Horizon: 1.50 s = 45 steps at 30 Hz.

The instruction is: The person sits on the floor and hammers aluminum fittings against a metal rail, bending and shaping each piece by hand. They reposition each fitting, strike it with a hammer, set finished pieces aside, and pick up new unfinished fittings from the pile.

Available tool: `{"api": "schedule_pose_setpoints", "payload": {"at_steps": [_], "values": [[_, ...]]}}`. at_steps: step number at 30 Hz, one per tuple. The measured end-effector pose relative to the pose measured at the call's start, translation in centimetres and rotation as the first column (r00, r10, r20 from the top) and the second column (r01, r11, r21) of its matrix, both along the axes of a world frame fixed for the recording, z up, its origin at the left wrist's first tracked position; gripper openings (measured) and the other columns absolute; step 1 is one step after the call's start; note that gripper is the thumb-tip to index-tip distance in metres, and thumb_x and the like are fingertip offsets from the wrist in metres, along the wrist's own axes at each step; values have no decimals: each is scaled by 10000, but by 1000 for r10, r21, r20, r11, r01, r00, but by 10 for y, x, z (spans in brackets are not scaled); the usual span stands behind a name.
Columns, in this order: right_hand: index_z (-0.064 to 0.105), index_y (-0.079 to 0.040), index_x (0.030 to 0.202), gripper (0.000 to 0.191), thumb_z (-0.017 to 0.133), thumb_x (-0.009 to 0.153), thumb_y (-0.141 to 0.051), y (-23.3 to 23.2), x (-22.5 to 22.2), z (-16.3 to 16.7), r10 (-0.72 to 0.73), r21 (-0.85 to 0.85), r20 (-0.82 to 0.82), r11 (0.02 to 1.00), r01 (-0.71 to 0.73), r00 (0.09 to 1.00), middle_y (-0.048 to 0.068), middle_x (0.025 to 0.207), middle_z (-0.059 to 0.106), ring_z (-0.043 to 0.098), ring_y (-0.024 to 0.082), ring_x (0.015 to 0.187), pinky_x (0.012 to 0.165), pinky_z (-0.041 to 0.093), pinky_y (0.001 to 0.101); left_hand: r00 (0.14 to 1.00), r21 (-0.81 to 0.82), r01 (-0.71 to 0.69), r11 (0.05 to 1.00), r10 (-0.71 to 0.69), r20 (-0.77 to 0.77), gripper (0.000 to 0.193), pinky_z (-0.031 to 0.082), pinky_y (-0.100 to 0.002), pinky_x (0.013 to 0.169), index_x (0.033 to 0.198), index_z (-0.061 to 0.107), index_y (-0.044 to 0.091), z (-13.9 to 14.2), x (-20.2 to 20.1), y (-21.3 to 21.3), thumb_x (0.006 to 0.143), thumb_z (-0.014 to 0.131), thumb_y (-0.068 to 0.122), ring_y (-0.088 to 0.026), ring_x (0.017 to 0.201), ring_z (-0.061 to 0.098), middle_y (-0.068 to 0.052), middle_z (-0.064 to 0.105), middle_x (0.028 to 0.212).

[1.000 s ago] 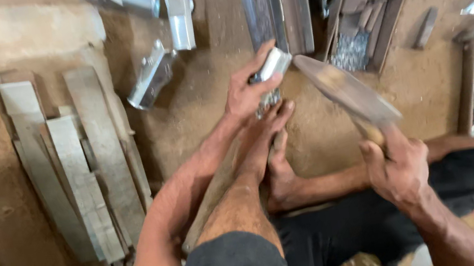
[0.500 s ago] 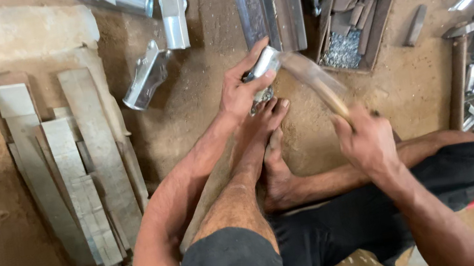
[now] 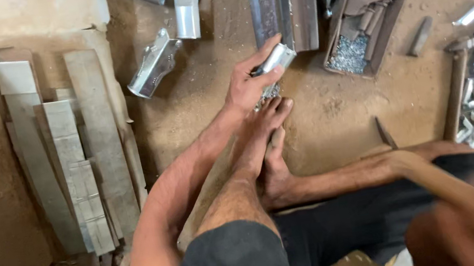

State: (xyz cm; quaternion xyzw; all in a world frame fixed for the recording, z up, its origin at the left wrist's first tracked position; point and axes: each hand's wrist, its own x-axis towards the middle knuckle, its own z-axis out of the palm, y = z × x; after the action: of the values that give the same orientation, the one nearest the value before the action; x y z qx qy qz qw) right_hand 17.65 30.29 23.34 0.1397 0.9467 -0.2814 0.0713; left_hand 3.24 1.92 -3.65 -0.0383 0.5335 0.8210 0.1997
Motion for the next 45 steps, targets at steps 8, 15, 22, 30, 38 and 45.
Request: {"api": "schedule_pose_setpoints", "payload": {"at_steps": [8,15,22,30,38,45], "values": [[620,-97,1022,404,595,1006,-500,-40,-20,-153,94,397,545,846,-355,833,221,847,734,707,412,800,735,553,519,999,10,8,1000,-8,-39,599,323,-295,1221,1499,542,43,-1,2,-3,932,734,28,-165,1461,453,-93,551,1553],[652,-45,1036,378,655,933,-408,27,40,-151,142,384,377,875,-294,915,256,947,706,674,467,840,696,537,556,992,-34,113,993,-112,51,715,404,-314,1133,1545,345,36,18,24,-25,921,691,76,-175,1397,471,-97,458,1540],[715,-57,1098,227,765,940,-212,-7,-128,-175,235,174,-28,958,-227,972,175,991,703,681,372,860,760,536,464,889,-158,265,951,-177,421,586,592,-389,797,1428,567,62,38,34,-56,905,770,229,-224,1058,681,-132,589,1337],[714,-60,958,98,759,911,-134,-40,-177,-165,265,110,55,957,-270,963,138,898,737,716,310,799,711,553,436,879,-773,-98,627,-310,-363,846,372,-511,1004,1425,555,84,36,22,-46,656,878,225,-352,1227,530,-143,624,1376],[730,7,1017,47,727,972,-10,-35,-154,-166,51,-10,-286,998,-56,957,166,926,713,703,250,790,727,556,346,842,-626,-57,778,-299,-448,583,373,-428,1004,1320,643,149,6,4,-29,753,779,153,-247,1222,570,1,714,1240],[801,-66,1018,153,836,870,-86,-100,-161,-159,182,-278,-208,931,-237,961,59,932,768,701,112,788,636,557,265,795,-641,3,767,-391,-464,663,358,-444,986,1312,644,101,3,-9,-33,666,780,155,-299,1206,547,-83,673,1228]]}}
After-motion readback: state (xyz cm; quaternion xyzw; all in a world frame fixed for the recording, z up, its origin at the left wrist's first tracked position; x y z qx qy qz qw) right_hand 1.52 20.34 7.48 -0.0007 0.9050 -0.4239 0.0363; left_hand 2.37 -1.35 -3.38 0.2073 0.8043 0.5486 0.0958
